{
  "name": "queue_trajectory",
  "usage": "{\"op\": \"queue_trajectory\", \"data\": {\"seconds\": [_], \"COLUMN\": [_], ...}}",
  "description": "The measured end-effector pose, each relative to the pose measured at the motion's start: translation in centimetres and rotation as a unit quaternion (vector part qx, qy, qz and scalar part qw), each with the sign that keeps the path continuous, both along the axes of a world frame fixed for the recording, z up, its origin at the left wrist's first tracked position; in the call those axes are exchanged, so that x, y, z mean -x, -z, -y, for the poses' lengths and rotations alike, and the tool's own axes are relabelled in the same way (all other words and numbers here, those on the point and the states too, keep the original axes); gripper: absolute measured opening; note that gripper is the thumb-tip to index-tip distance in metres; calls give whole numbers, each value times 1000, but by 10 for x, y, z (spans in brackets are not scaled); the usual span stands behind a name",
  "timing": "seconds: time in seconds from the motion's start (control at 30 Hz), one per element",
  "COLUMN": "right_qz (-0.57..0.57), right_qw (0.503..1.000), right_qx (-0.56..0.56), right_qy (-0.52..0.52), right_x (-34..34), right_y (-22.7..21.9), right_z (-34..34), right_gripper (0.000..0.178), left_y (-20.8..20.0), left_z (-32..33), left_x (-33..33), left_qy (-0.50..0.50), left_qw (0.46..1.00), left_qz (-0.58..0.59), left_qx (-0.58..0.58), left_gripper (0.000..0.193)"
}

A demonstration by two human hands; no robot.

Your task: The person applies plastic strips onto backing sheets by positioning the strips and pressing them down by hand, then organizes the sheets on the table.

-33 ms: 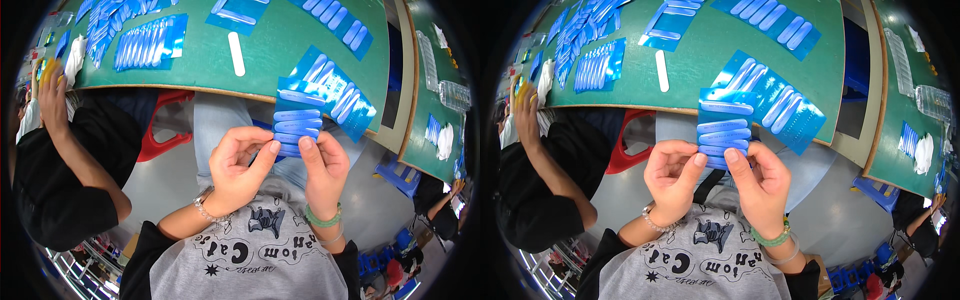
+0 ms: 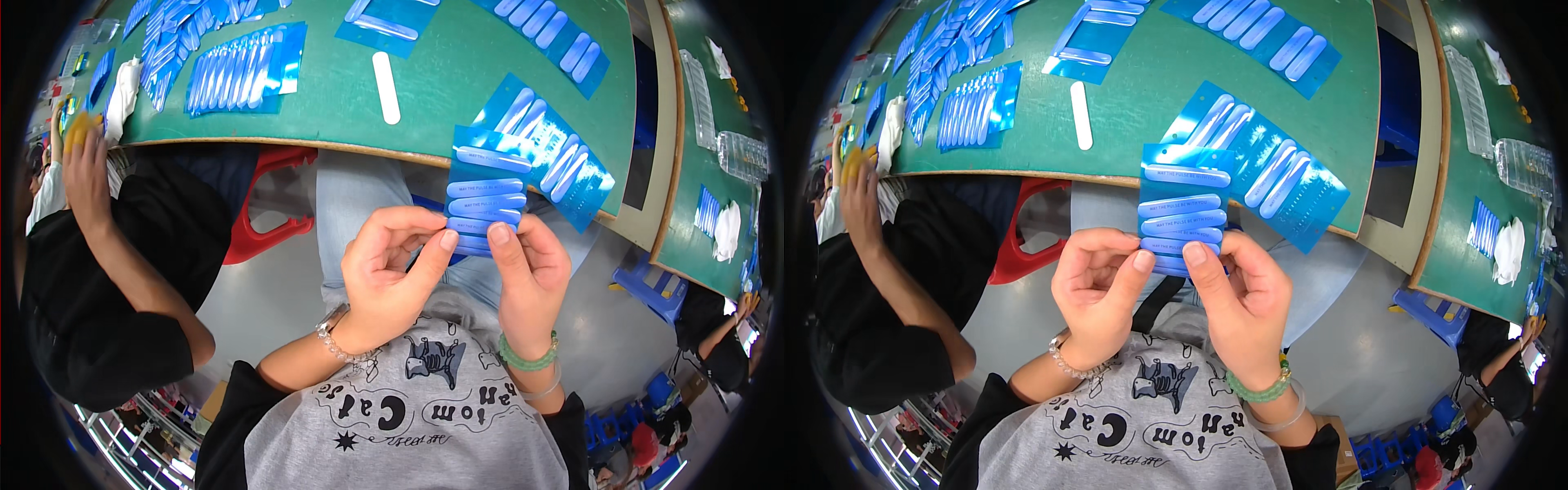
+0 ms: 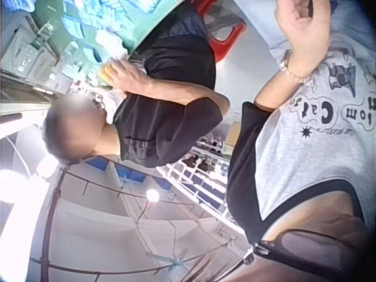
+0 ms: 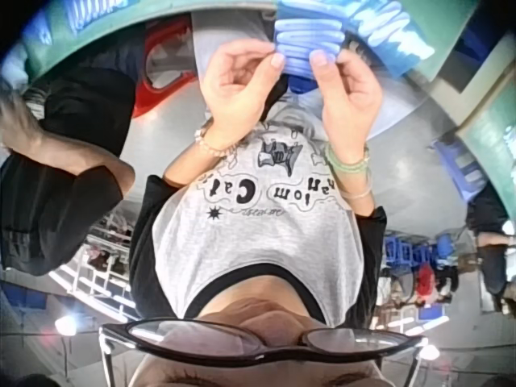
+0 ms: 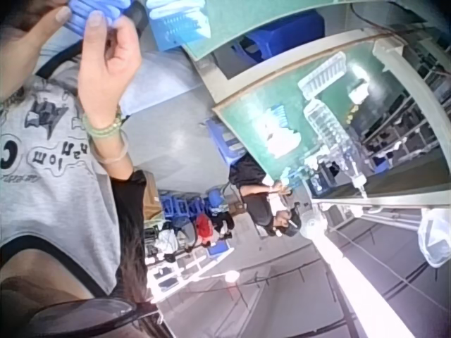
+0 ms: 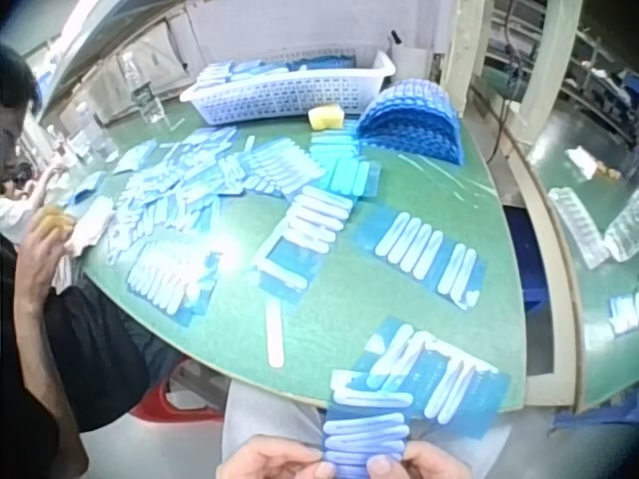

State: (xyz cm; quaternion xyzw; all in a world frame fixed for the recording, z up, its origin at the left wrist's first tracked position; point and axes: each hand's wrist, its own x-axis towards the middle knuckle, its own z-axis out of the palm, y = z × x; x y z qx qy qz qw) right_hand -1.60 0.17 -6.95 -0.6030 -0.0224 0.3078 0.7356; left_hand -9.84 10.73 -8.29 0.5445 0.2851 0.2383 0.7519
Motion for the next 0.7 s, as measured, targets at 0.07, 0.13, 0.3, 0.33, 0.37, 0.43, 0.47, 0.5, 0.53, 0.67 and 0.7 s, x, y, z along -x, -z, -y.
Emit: {"op": "queue_trajectory", "data": {"seconds": [0.07, 0.13, 0.3, 0.33, 0.37, 0.43, 0.47, 0.5, 0.53, 0.67, 0.7], "right_qz": [-3, -6, 2, 1, -2, -6, -5, -4, -4, -7, -8], "right_qw": [1000, 1000, 1000, 1000, 1000, 1000, 1000, 1000, 1000, 1000, 1000], "right_qx": [-2, -4, -14, -14, -14, -14, -15, -15, -15, -15, -15], "right_qy": [0, 0, -4, -3, 0, 4, 1, -2, -2, -2, -1], "right_x": [0, -1, -1, -2, -2, -2, -2, -2, -2, -3, -3], "right_y": [0, 0, 2, 1, 0, 0, 1, 1, 1, 0, 0], "right_z": [0, 0, 1, 1, 0, 0, 1, 1, 1, 0, 0], "right_gripper": [8, 8, 9, 9, 8, 8, 8, 7, 7, 7, 6], "left_y": [-1, -1, 0, 0, 0, 1, 1, 2, 2, 2, 2], "left_z": [-1, -1, 0, 0, -1, -1, -1, -2, -2, -2, -2], "left_x": [1, 1, 0, 1, 1, 2, 2, 2, 2, 2, 2], "left_qy": [15, 16, 0, 9, 19, 22, 24, 24, 25, 24, 25], "left_qw": [1000, 1000, 1000, 1000, 999, 999, 999, 999, 999, 999, 999], "left_qz": [21, 19, 1, 13, 24, 21, 19, 19, 18, 21, 21], "left_qx": [-6, -2, 4, -6, -15, -17, -20, -20, -21, -14, -14], "left_gripper": [21, 21, 24, 23, 22, 22, 22, 22, 22, 20, 20]}}
